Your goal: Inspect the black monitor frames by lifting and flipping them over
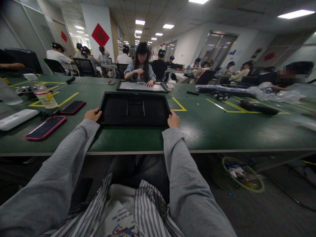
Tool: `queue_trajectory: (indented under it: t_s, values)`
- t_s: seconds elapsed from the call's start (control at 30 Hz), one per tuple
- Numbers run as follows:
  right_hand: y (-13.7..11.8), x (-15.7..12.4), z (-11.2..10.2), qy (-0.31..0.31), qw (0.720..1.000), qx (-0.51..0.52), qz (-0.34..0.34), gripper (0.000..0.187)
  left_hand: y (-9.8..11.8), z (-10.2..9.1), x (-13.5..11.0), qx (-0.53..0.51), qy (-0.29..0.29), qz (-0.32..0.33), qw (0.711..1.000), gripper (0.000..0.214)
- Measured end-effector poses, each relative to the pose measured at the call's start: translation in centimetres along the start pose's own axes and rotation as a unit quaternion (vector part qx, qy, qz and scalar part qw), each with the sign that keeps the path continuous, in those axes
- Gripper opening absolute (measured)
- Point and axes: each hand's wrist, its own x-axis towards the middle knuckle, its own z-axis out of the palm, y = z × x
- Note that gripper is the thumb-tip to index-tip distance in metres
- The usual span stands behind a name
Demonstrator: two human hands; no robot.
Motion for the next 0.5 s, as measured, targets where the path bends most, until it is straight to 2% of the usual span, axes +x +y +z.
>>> queue_trajectory:
  t_s: [0.27, 0.5]
  values:
    - [0.5, 0.3, 0.6, 0.001, 1.0, 0.014, -0.011, 0.054, -0.1, 0.5, 0.3, -0.007, 0.0, -0.012, 1.0, 0.049]
    - [0.6, 0.3, 0.8, 0.003, 1.0, 0.024, -0.009, 0.054, -0.4, 1.1, 0.9, -0.065, 0.007, -0.022, 0.998, 0.051]
